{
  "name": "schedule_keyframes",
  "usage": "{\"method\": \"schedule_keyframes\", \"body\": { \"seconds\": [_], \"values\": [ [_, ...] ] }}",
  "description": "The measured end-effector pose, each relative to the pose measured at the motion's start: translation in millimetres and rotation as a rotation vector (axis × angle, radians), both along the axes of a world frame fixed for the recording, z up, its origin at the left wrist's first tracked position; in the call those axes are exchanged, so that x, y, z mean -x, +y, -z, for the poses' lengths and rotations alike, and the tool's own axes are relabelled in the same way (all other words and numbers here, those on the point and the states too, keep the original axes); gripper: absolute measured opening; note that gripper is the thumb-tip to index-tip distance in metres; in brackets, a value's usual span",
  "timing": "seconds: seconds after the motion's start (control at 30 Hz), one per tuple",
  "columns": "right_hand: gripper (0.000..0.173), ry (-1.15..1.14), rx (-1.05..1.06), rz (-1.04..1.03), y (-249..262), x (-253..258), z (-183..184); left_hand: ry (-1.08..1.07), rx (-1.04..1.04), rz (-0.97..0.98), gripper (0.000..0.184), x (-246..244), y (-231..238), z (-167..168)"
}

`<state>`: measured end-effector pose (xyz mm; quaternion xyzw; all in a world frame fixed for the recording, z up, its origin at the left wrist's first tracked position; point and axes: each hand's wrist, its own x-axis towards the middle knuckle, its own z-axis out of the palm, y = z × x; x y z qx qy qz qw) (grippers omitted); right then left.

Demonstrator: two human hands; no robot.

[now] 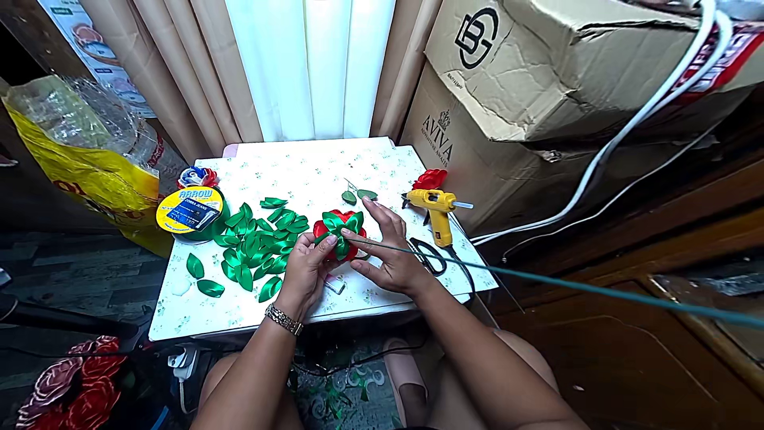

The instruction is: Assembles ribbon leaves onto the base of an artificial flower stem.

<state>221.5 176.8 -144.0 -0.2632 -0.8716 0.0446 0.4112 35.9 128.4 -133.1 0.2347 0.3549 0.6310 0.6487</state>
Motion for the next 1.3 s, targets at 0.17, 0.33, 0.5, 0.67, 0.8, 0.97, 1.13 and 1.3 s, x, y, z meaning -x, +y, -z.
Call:
{"method": "schedule_keyframes", "body": {
  "seconds": [0.17,0.33,0.5,0.67,0.8,0.97,1.13,1.3],
  "values": [
    [0.046,0.008,0.007,0.0,1,-1,2,0.014,0.009,-0.002,0.015,0,-1,0],
    [0.051,0.157,0.256,-0.101,-6,3,-6,0.014,-0.007,0.002,0.014,1,0,0],
    [0.052,0.139,0.186,-0.096,-6,1,-13,-0.022,-0.017,0.012,0.012,1,-2,-2],
    [0.049,0.022,0.027,0.002,-1,1,0,0.02,0.008,-0.001,0.014,3,-2,-3],
    [0.046,0.007,-0.001,0.017,0,1,3,0.041,0.014,-0.004,0.015,3,-2,-3],
    [0.045,-0.004,-0.02,0.023,1,0,4,0.058,0.021,0.004,0.016,3,-1,-2],
    [0.043,0.008,-0.005,0.019,2,-1,5,0.082,0.03,0.006,0.017,2,0,-1],
    [0.047,0.151,0.237,-0.038,-7,4,-12,0.102,-0.003,-0.011,0.019,1,0,-2]
  ]
}}
